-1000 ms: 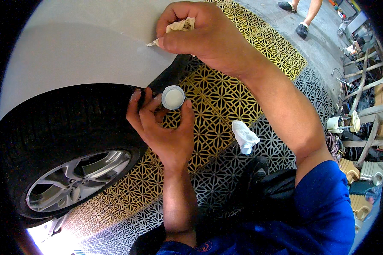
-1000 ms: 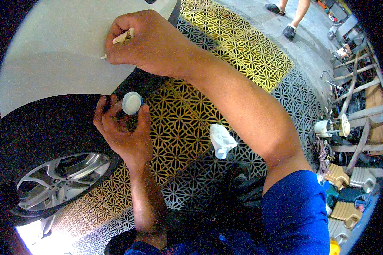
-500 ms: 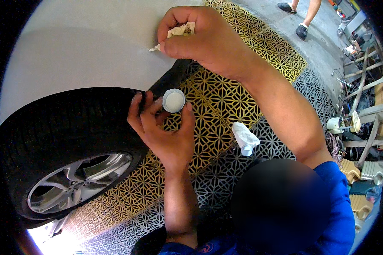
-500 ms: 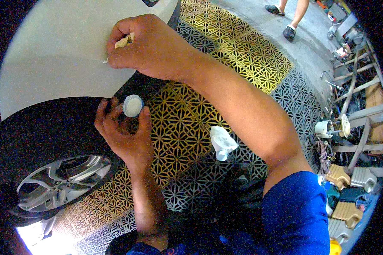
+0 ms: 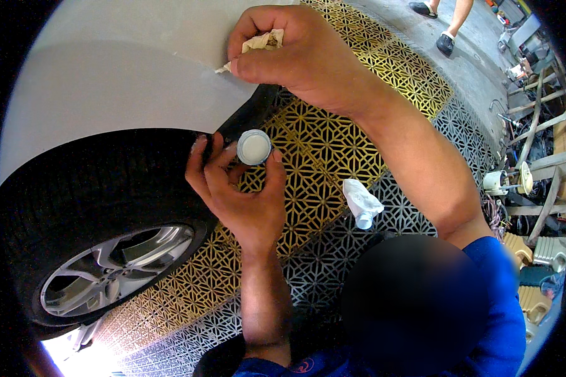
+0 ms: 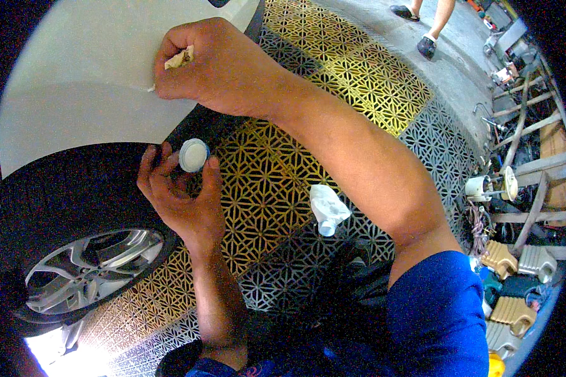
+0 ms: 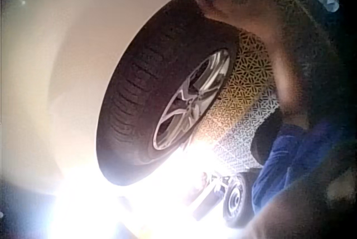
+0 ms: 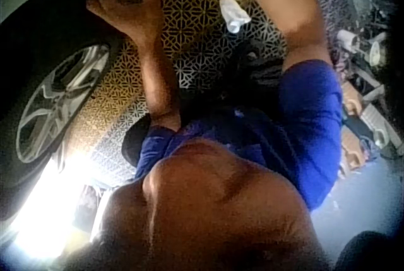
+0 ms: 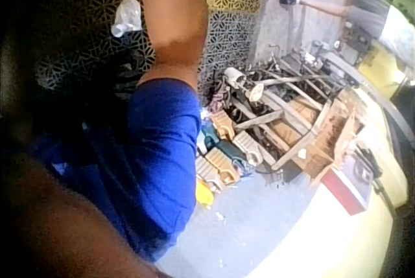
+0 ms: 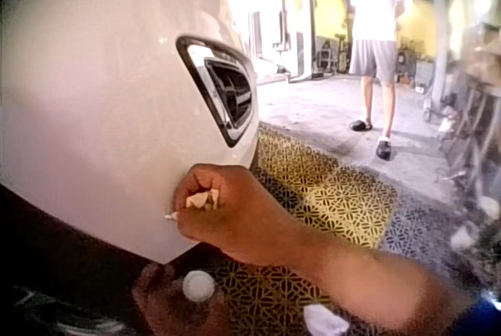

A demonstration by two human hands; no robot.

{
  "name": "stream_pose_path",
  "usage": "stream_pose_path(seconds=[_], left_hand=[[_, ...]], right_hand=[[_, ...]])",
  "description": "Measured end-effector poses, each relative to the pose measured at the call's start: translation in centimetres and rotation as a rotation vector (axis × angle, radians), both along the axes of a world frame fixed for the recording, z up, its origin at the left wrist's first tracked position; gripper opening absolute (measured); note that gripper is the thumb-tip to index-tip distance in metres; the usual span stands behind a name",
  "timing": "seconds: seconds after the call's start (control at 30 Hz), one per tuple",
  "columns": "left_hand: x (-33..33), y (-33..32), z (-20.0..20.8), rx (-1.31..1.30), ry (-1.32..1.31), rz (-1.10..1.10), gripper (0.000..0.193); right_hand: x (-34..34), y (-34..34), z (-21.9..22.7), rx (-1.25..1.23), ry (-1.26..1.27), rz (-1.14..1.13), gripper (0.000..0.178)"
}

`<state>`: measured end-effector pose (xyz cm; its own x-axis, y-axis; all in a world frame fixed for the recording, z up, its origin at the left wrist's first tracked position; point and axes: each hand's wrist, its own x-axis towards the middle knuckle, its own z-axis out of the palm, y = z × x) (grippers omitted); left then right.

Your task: The person wipes a white car fender with a cloth and liquid, then applies a white paste from a small container to a scratch on the paint using a small tool.

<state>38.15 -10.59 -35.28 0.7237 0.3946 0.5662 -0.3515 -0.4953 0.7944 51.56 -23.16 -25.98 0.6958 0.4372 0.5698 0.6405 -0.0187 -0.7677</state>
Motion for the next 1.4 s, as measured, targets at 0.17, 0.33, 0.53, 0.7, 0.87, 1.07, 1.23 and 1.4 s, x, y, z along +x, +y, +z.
stream_pose_path(seconds=[0.17, 0.33, 0.53, 0.7, 0.87, 1.07, 1.23, 1.4], left_hand=[[0.1, 0.0, -0.1, -0.01, 0.002, -0.008, 0.048], [0.0, 0.2, -0.1, 0.004, 0.003, -0.004, 0.048], [0.0, 0.2, -0.3, -0.012, -0.003, -0.014, 0.049], [0.0, 0.3, -0.4, -0.003, -0.009, -0.005, 0.05], [-0.1, 0.0, 0.0, 0.013, 0.016, 0.002, 0.049], [-0.1, 0.3, -0.3, -0.039, 0.002, -0.015, 0.048], [0.0, 0.1, -0.1, -0.046, 0.001, -0.028, 0.049], [-0.1, 0.2, -0.1, -0.046, 0.004, -0.017, 0.049]], right_hand=[[0.1, 0.0, -0.3, 0.02, -0.014, -0.01, 0.022], [-0.1, 0.0, 0.1, -0.025, 0.051, -0.021, 0.023], [0.0, 0.0, 0.0, 0.013, 0.03, 0.018, 0.023], [-0.3, 0.0, 0.3, 0.027, 0.074, 0.015, 0.021], [-0.3, 0.0, 0.2, 0.032, 0.04, 0.005, 0.02], [-0.8, 0.2, 0.9, 0.044, 0.017, 0.033, 0.02], [-0.3, 0.3, 0.7, 0.023, -0.115, -0.062, 0.022], [-0.6, 0.6, 0.9, 0.034, -0.052, -0.058, 0.023]])
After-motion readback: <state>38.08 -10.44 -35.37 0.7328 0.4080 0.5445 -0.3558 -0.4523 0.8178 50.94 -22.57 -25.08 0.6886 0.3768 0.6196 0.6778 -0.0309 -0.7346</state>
